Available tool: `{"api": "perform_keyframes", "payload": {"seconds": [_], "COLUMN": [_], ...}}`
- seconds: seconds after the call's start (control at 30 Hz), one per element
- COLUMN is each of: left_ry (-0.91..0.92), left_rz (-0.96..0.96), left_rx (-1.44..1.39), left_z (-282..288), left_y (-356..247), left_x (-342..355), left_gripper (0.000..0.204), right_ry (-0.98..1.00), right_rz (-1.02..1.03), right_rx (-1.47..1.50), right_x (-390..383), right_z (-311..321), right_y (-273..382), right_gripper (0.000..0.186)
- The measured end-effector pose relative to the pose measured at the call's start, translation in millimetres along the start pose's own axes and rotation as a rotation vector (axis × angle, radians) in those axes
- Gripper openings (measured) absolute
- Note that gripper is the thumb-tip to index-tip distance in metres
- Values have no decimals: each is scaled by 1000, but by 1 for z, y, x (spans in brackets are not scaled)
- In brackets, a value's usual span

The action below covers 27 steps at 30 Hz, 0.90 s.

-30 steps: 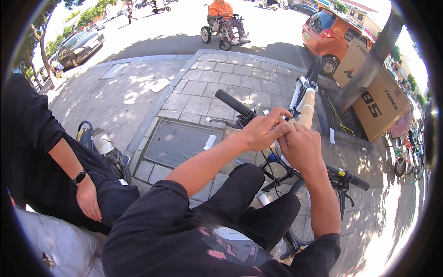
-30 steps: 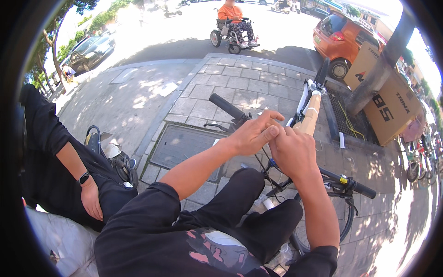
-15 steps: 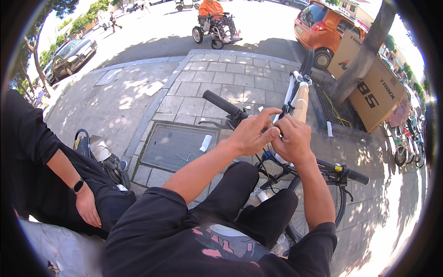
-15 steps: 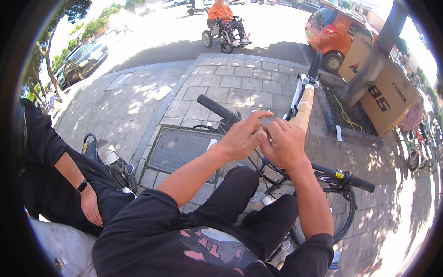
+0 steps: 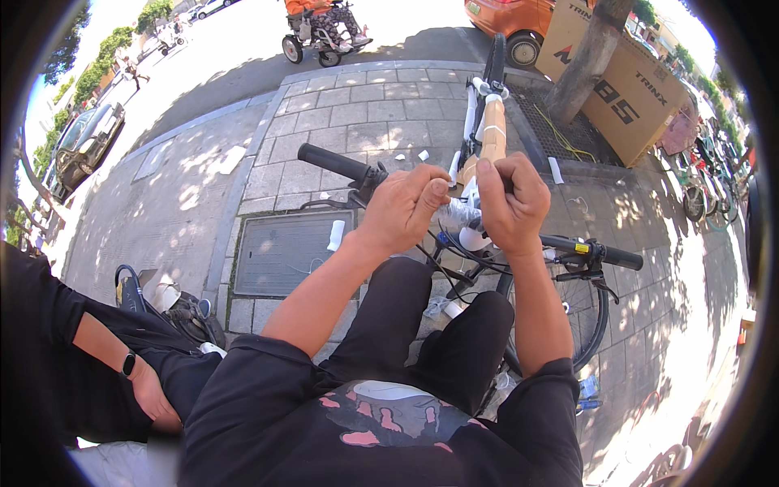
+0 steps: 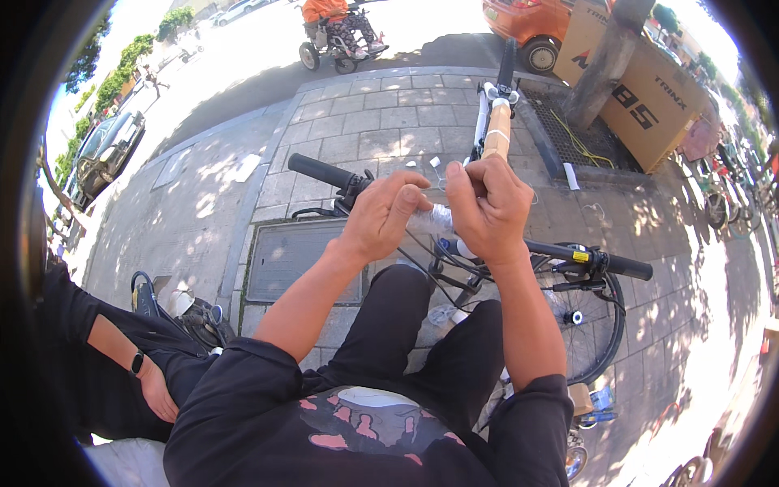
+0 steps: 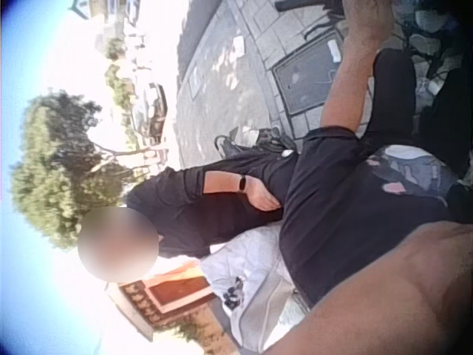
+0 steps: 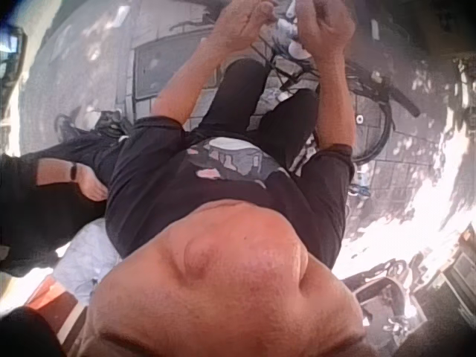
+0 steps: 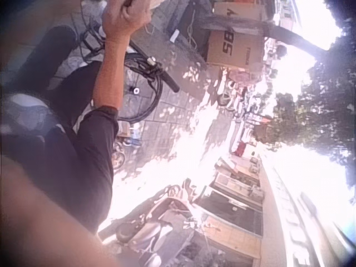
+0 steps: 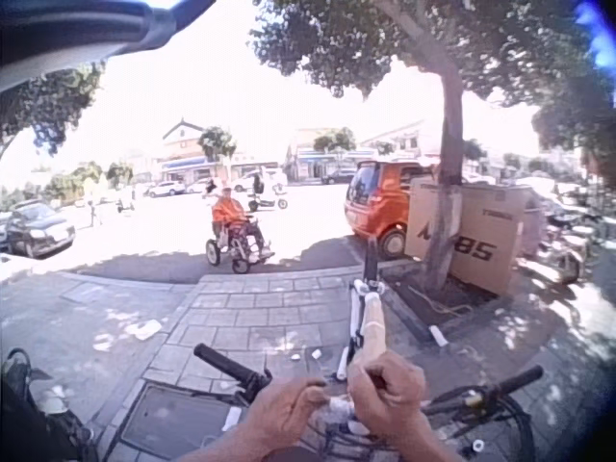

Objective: The person sits on the sidewalk and uses an Allen key to adjust components on the bicycle handlebar area. They repeatedly insert the tool into small fasteners, turn it, and reposition their hands while working on the brake or shifter assembly.

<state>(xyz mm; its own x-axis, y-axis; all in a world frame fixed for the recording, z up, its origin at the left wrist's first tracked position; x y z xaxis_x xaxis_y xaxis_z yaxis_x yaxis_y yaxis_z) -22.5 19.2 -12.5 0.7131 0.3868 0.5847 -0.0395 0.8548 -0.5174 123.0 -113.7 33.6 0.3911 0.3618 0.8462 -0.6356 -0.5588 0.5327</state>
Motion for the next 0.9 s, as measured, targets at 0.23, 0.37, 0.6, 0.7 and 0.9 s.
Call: {"api": "perform_keyframes", "payload": {"seconds": [0.23, 0.37, 0.6, 0.7, 0.9], "left_ry": [-29, -85, -85, -85, -102], "left_rz": [47, -62, -50, -40, -57], "left_rx": [33, 242, 273, 281, 277], "left_z": [-9, -7, -7, -7, -4], "left_y": [-1, -10, -8, -7, -8], "left_x": [4, 3, 2, 1, 3], "left_gripper": [29, 35, 40, 39, 35], "right_ry": [-152, -199, -264, -270, -321], "right_rz": [-22, -44, -127, -118, -147], "right_rx": [71, 123, 203, 194, 206], "right_x": [-3, -4, -6, -8, -8], "right_z": [19, 23, 34, 39, 43], "right_y": [-2, 4, 11, 8, 13], "right_gripper": [23, 22, 22, 19, 20]}}
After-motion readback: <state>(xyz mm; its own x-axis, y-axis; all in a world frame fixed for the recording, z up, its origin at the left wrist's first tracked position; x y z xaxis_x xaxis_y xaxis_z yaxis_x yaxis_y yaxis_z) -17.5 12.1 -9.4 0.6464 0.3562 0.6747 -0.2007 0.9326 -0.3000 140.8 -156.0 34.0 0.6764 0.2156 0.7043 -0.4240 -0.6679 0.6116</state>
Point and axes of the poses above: each hand's wrist, its own x-axis towards the middle knuckle, its own z-axis out of the back of the hand, y = z × x, the point moved 5 cm from there along x, towards the middle knuckle, and after that the axes turned 14 degrees about x, right-handed, at the moved point
